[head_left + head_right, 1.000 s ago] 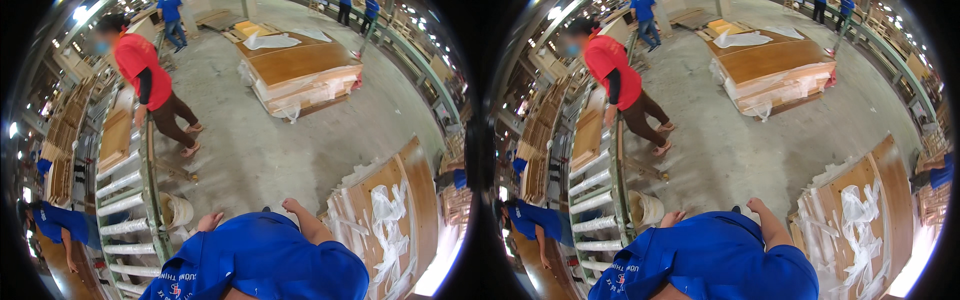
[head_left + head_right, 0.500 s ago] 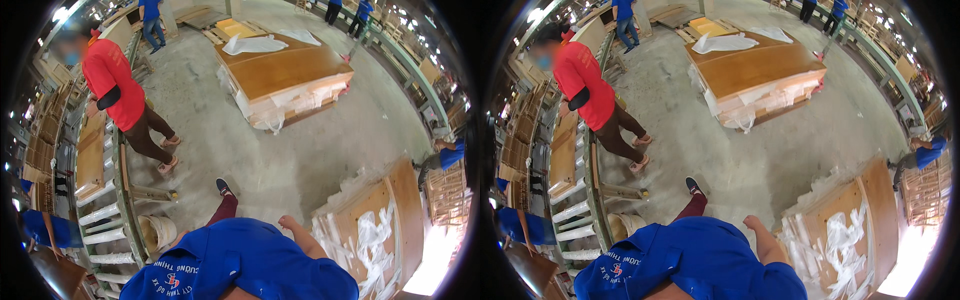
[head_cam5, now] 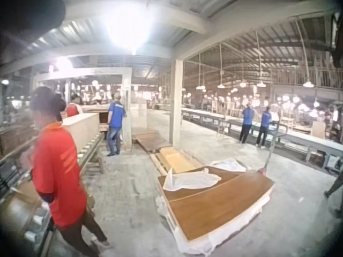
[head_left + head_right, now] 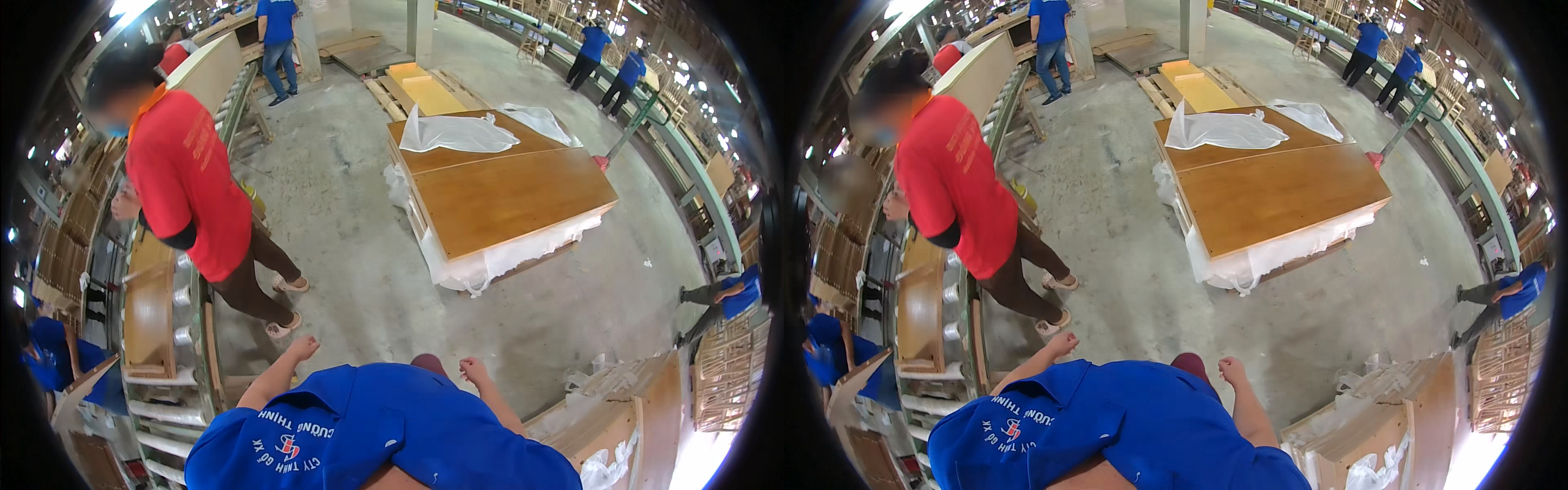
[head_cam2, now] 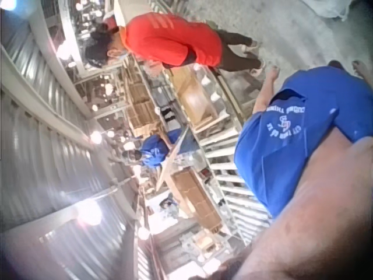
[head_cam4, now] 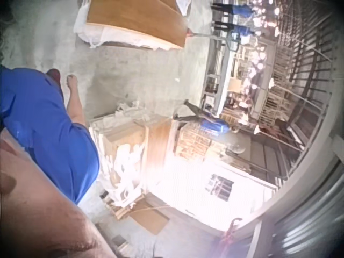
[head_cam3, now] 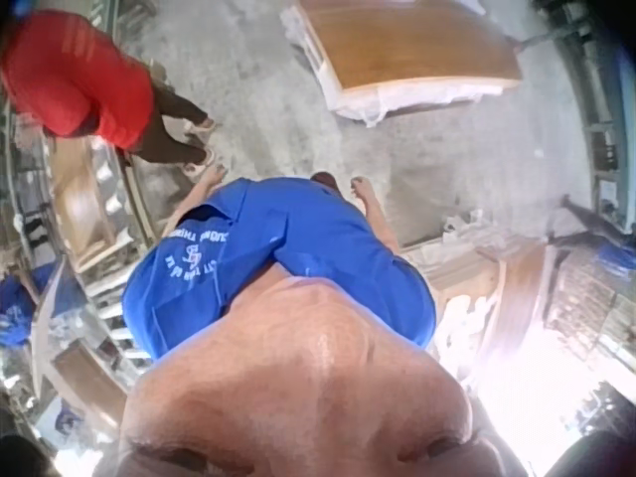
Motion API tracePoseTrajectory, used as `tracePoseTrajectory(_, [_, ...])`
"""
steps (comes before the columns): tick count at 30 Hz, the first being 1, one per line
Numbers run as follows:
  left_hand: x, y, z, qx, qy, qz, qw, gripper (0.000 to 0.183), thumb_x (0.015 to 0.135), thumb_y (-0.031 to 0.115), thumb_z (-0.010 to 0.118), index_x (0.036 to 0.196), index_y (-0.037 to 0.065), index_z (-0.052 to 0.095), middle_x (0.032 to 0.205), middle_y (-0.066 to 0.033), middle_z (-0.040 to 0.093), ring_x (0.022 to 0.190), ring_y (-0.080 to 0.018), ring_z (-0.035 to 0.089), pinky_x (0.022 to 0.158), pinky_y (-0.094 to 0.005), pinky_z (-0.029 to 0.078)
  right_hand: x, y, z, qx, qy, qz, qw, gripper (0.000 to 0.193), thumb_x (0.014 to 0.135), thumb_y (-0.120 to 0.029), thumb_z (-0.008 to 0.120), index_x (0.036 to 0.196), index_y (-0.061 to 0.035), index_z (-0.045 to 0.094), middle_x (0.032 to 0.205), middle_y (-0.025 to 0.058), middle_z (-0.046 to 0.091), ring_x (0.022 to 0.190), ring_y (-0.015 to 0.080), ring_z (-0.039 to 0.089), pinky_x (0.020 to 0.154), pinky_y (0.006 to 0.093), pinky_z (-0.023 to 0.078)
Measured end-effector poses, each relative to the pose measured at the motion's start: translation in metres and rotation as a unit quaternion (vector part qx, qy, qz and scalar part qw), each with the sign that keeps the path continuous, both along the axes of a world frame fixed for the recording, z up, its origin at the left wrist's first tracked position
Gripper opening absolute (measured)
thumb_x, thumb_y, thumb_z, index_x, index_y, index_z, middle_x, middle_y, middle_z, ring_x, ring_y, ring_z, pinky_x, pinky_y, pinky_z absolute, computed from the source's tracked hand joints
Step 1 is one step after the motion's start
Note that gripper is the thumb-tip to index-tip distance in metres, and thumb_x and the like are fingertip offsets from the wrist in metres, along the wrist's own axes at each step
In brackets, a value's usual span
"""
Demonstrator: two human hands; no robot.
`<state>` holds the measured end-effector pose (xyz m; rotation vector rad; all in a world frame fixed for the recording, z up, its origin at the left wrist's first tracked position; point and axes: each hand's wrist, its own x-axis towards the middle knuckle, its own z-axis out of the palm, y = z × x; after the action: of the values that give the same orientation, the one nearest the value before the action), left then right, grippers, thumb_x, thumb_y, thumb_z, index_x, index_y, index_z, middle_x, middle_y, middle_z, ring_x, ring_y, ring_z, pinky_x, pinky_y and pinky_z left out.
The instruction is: The person wipes a large wooden panel with a white cloth, then places it on a roller conveyor. They continue wiping the panel on the conveyor and handle a small white object near the rollers. Other workers are visible in the background.
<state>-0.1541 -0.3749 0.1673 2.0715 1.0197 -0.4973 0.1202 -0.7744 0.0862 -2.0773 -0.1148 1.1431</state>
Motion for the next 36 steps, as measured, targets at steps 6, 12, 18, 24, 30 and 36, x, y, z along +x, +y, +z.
tracePoseTrajectory(6, [0.085,0.085,0.000,0.019,-0.062,0.002,0.998,0.033,0.080,0.033,0.054,0.089,0.002,0.059,0.078,-0.0158,0.063,0.077,-0.0299,0.062,0.069,-0.0380,0.048,0.042,0.099,-0.028,-0.026,-0.018,0.095,0.995,0.026,0.080,-0.025,0.054,0.092,-0.0032,0.063,0.078,0.0114,0.064,0.064,0.0198,0.062,0.055,0.0319,0.048])
tracePoseTrajectory(12, [0.135,0.131,0.005,0.041,-0.032,0.024,0.998,0.032,0.082,0.031,0.054,0.087,0.000,0.058,0.071,-0.0119,0.062,0.069,-0.0232,0.061,0.063,-0.0349,0.048,0.161,0.149,-0.056,-0.069,-0.074,0.381,0.919,0.027,0.075,-0.023,0.053,0.084,0.0005,0.063,0.074,0.0176,0.064,0.059,0.0291,0.063,0.052,0.0387,0.050])
tracePoseTrajectory(18, [0.154,0.170,0.000,0.000,0.021,0.196,0.980,0.031,0.082,0.030,0.054,0.087,0.000,0.058,0.071,-0.0114,0.062,0.068,-0.0218,0.061,0.062,-0.0340,0.048,0.335,0.302,-0.029,-0.154,-0.201,0.354,0.900,0.023,0.076,-0.023,0.054,0.084,-0.0038,0.065,0.088,0.0202,0.063,0.080,0.0353,0.060,0.072,0.0424,0.047])
tracePoseTrajectory(24, [0.162,0.204,-0.006,-0.046,0.032,0.336,0.940,0.029,0.083,0.029,0.054,0.088,0.001,0.058,0.071,-0.0108,0.062,0.067,-0.0204,0.061,0.061,-0.0330,0.048,0.429,0.502,0.033,-0.023,-0.298,0.277,0.913,0.023,0.078,-0.022,0.053,0.092,-0.0051,0.063,0.113,0.0222,0.051,0.101,0.0354,0.052,0.085,0.0394,0.044])
tracePoseTrajectory(30, [0.184,0.293,-0.018,-0.072,0.063,0.346,0.933,0.028,0.083,0.028,0.054,0.088,0.001,0.057,0.071,-0.0103,0.062,0.066,-0.0190,0.061,0.060,-0.0321,0.048,0.445,0.644,0.033,-0.039,-0.297,0.282,0.911,0.022,0.074,-0.020,0.057,0.093,-0.0153,0.066,0.135,0.0157,0.033,0.110,0.0332,0.049,0.094,0.0391,0.040])
tracePoseTrajectory(36, [0.242,0.432,0.006,-0.082,0.072,0.297,0.949,0.027,0.084,0.027,0.054,0.089,0.001,0.057,0.072,-0.0097,0.062,0.064,-0.0177,0.061,0.059,-0.0312,0.048,0.455,0.718,0.018,-0.083,-0.288,0.223,0.928,0.024,0.071,-0.022,0.059,0.093,-0.0208,0.068,0.142,0.0162,0.022,0.114,0.0395,0.044,0.096,0.0404,0.038])
